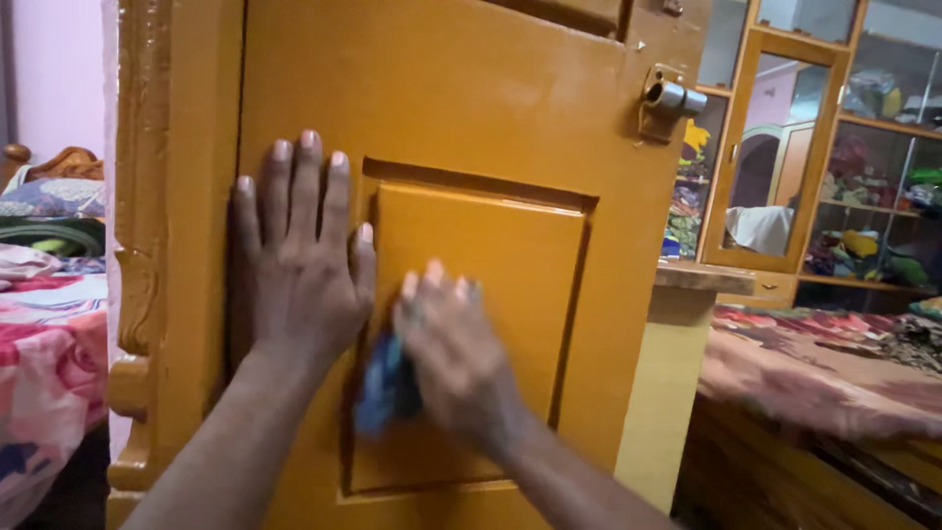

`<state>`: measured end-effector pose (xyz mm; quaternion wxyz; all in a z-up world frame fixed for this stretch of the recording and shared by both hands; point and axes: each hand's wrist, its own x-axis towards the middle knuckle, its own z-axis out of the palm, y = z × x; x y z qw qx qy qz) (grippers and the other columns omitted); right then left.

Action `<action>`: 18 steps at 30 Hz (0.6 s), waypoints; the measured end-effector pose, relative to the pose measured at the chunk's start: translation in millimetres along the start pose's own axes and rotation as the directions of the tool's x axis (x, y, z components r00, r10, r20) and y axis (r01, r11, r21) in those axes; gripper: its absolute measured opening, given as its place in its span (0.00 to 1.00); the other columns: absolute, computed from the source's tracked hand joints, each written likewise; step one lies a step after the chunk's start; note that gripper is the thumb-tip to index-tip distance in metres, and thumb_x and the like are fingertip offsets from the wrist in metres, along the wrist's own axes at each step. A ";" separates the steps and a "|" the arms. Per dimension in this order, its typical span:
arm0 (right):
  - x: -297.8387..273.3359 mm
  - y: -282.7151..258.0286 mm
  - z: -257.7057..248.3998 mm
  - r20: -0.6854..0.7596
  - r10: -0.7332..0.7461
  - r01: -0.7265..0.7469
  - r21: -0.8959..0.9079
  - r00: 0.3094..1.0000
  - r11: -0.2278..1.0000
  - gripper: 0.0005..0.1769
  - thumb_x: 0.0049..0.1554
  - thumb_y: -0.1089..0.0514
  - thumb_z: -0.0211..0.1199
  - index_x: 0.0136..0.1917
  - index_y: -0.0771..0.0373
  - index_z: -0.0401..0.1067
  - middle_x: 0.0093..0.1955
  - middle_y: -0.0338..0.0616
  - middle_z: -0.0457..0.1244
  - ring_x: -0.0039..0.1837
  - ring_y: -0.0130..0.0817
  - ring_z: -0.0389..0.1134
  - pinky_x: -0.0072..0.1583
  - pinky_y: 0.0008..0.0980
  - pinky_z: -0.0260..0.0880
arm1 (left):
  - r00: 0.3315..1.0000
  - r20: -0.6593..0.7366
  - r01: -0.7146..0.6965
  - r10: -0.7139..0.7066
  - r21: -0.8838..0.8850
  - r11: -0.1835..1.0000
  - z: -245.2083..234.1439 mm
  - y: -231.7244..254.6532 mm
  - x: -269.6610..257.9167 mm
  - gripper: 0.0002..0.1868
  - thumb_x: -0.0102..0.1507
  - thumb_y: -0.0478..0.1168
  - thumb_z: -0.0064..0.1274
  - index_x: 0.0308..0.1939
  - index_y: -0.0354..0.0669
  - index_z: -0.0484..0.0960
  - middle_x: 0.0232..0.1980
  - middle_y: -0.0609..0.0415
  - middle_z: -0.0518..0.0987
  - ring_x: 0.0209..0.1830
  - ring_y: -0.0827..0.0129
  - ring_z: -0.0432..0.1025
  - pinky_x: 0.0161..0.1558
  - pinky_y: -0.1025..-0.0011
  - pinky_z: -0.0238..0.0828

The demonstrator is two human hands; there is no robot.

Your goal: The person pumps liquid from a bottle onto a cloth, sets the bottle down, and wipes down a wooden door with the cloth.

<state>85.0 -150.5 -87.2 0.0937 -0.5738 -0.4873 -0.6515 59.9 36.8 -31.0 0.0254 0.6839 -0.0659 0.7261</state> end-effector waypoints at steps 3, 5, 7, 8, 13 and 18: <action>-19.0 10.0 -25.7 0.229 -0.196 0.179 0.090 0.953 0.980 0.18 0.61 0.61 0.60 0.64 0.65 0.74 0.73 0.57 0.62 0.78 0.56 0.60 0.76 0.59 0.60 | 1.000 -0.008 0.010 -0.010 -0.028 1.000 -0.9 -3.5 -1.1 0.33 0.71 0.46 0.39 0.79 0.34 0.62 0.84 0.38 0.53 0.85 0.47 0.43 0.79 0.43 0.28; -4.1 24.2 -30.1 0.362 -0.393 0.387 0.090 0.845 0.917 0.21 0.58 0.59 0.59 0.65 0.61 0.74 0.72 0.56 0.63 0.77 0.54 0.61 0.73 0.58 0.62 | 1.000 -0.024 0.006 -0.008 -0.089 0.996 -2.5 -4.4 -1.3 0.32 0.71 0.45 0.38 0.78 0.35 0.64 0.84 0.39 0.54 0.86 0.49 0.43 0.81 0.44 0.28; 33.0 53.8 -26.7 0.291 -0.411 0.449 -0.077 0.864 0.890 0.19 0.60 0.62 0.58 0.65 0.63 0.74 0.72 0.56 0.62 0.76 0.52 0.61 0.74 0.58 0.64 | 0.999 -0.029 0.012 -0.015 -0.090 0.996 -3.7 -5.2 -1.2 0.32 0.71 0.45 0.38 0.78 0.35 0.64 0.84 0.39 0.54 0.86 0.49 0.43 0.81 0.45 0.29; 57.7 74.9 -28.3 0.183 -0.369 0.399 -0.177 0.911 0.899 0.17 0.63 0.63 0.59 0.65 0.68 0.73 0.71 0.59 0.61 0.77 0.53 0.60 0.75 0.61 0.64 | 0.999 -0.030 0.024 -0.027 -0.095 0.995 -2.2 -4.0 0.2 0.31 0.71 0.44 0.38 0.77 0.35 0.65 0.83 0.39 0.55 0.85 0.50 0.43 0.81 0.45 0.29; 133.7 95.7 10.0 -0.279 0.145 -0.217 -0.249 0.949 0.944 0.16 0.71 0.66 0.50 0.69 0.66 0.71 0.77 0.63 0.59 0.81 0.62 0.55 0.77 0.55 0.57 | 1.000 -0.027 0.013 -0.015 -0.091 0.996 -2.9 -3.8 -1.5 0.31 0.71 0.43 0.38 0.76 0.33 0.66 0.83 0.39 0.55 0.86 0.49 0.44 0.81 0.45 0.30; 15.9 -7.7 -1.6 -0.007 -0.044 0.043 -0.088 0.999 0.995 0.24 0.61 0.70 0.51 0.70 0.80 0.68 0.72 0.73 0.61 0.77 0.61 0.64 0.76 0.57 0.64 | 0.999 -0.024 0.025 -0.027 -0.079 0.997 -3.1 -6.9 -8.9 0.32 0.69 0.42 0.39 0.77 0.34 0.66 0.83 0.40 0.56 0.86 0.50 0.45 0.82 0.46 0.31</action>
